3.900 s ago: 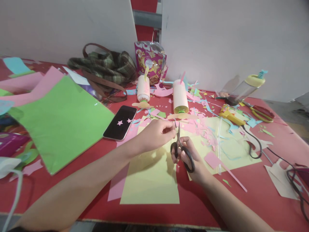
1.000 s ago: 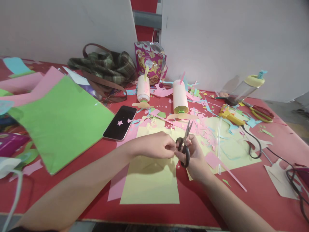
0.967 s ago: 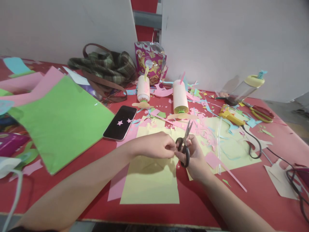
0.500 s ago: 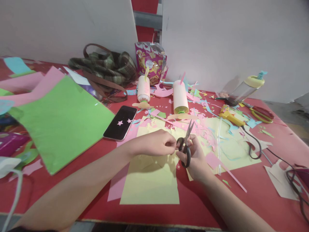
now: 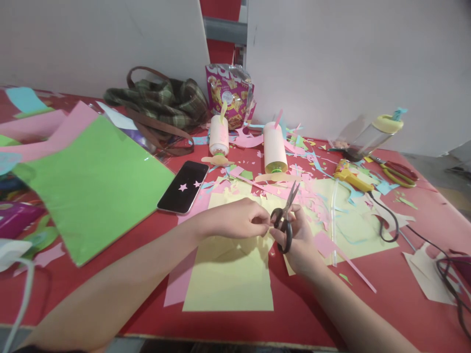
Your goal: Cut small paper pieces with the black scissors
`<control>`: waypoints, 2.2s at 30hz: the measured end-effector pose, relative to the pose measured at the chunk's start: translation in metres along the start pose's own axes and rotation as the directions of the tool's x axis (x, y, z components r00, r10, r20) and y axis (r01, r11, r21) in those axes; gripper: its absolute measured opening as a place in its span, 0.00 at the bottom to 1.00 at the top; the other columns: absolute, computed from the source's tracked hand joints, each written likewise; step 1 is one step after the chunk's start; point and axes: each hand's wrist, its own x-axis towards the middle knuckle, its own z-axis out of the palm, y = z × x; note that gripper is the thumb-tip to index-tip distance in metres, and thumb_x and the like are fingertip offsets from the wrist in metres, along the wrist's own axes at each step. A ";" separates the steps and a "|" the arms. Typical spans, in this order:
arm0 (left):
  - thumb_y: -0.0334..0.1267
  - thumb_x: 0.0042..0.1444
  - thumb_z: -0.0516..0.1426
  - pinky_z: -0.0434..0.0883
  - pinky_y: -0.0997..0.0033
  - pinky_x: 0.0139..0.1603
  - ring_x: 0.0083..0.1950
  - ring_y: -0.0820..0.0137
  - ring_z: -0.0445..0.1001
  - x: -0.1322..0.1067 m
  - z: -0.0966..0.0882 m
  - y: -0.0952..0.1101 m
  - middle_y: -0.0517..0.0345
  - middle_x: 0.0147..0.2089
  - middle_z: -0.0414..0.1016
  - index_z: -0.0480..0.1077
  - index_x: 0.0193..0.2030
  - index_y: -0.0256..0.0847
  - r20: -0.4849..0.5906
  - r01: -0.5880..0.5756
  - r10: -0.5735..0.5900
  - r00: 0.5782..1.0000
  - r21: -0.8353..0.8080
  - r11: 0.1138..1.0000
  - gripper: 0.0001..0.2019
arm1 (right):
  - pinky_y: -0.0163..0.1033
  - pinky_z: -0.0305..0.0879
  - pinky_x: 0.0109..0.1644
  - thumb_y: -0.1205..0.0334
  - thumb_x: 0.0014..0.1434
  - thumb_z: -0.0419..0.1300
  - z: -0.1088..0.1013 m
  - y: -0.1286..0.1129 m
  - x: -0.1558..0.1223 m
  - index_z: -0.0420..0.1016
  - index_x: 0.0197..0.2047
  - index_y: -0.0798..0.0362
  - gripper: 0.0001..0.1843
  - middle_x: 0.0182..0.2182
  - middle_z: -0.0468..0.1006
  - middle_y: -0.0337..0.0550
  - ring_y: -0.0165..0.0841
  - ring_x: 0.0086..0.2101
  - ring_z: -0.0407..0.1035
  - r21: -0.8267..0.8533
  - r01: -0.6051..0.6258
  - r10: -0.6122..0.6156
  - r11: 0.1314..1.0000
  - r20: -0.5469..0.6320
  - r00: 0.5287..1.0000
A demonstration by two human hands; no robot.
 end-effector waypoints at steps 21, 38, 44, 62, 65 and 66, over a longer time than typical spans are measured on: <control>0.33 0.51 0.44 0.54 0.78 0.24 0.23 0.79 0.55 0.003 -0.001 0.003 0.64 0.21 0.57 0.62 0.23 0.36 -0.400 -0.001 -0.081 0.913 -0.202 0.979 0.11 | 0.36 0.56 0.35 0.57 0.48 0.57 0.000 -0.002 -0.004 0.54 0.36 0.46 0.14 0.31 0.58 0.37 0.30 0.33 0.58 0.038 -0.089 0.077 0.995 0.249 0.966; 0.32 0.50 0.44 0.56 0.78 0.25 0.25 0.78 0.58 0.006 0.008 0.007 0.64 0.21 0.58 0.58 0.20 0.37 -0.449 0.021 -0.121 0.885 -0.221 0.975 0.10 | 0.38 0.56 0.36 0.55 0.50 0.54 -0.003 0.000 -0.004 0.54 0.36 0.46 0.12 0.32 0.59 0.39 0.32 0.33 0.59 -0.032 -0.038 0.044 0.999 0.229 0.972; 0.32 0.51 0.44 0.60 0.78 0.29 0.27 0.77 0.63 0.008 0.013 0.005 0.62 0.24 0.64 0.61 0.22 0.37 -0.459 -0.013 -0.133 0.879 -0.302 0.953 0.11 | 0.38 0.57 0.35 0.57 0.51 0.53 -0.003 0.001 -0.004 0.55 0.36 0.47 0.10 0.32 0.60 0.40 0.31 0.32 0.60 -0.030 -0.015 0.021 0.999 0.225 0.974; 0.33 0.51 0.44 0.56 0.77 0.26 0.25 0.78 0.58 0.004 0.005 0.007 0.65 0.21 0.58 0.59 0.21 0.36 -0.454 0.002 -0.101 0.885 -0.214 0.977 0.10 | 0.37 0.54 0.32 0.52 0.50 0.53 0.000 -0.002 -0.005 0.54 0.34 0.47 0.12 0.28 0.60 0.38 0.30 0.27 0.58 -0.039 -0.048 0.056 0.998 0.219 0.974; 0.34 0.50 0.45 0.55 0.77 0.25 0.24 0.78 0.57 0.003 0.001 0.005 0.64 0.21 0.58 0.61 0.22 0.36 -0.409 0.037 -0.103 0.907 -0.166 0.985 0.10 | 0.37 0.53 0.31 0.51 0.50 0.53 0.000 -0.002 -0.005 0.54 0.34 0.47 0.13 0.27 0.59 0.38 0.29 0.25 0.56 -0.037 -0.054 0.061 0.998 0.236 0.970; 0.34 0.50 0.45 0.54 0.77 0.24 0.24 0.78 0.57 0.002 0.000 0.004 0.65 0.20 0.58 0.61 0.22 0.36 -0.401 0.044 -0.104 0.910 -0.155 0.987 0.10 | 0.37 0.53 0.30 0.51 0.50 0.53 0.000 -0.002 -0.005 0.54 0.34 0.47 0.13 0.27 0.59 0.38 0.29 0.25 0.56 -0.032 -0.058 0.064 0.998 0.248 0.967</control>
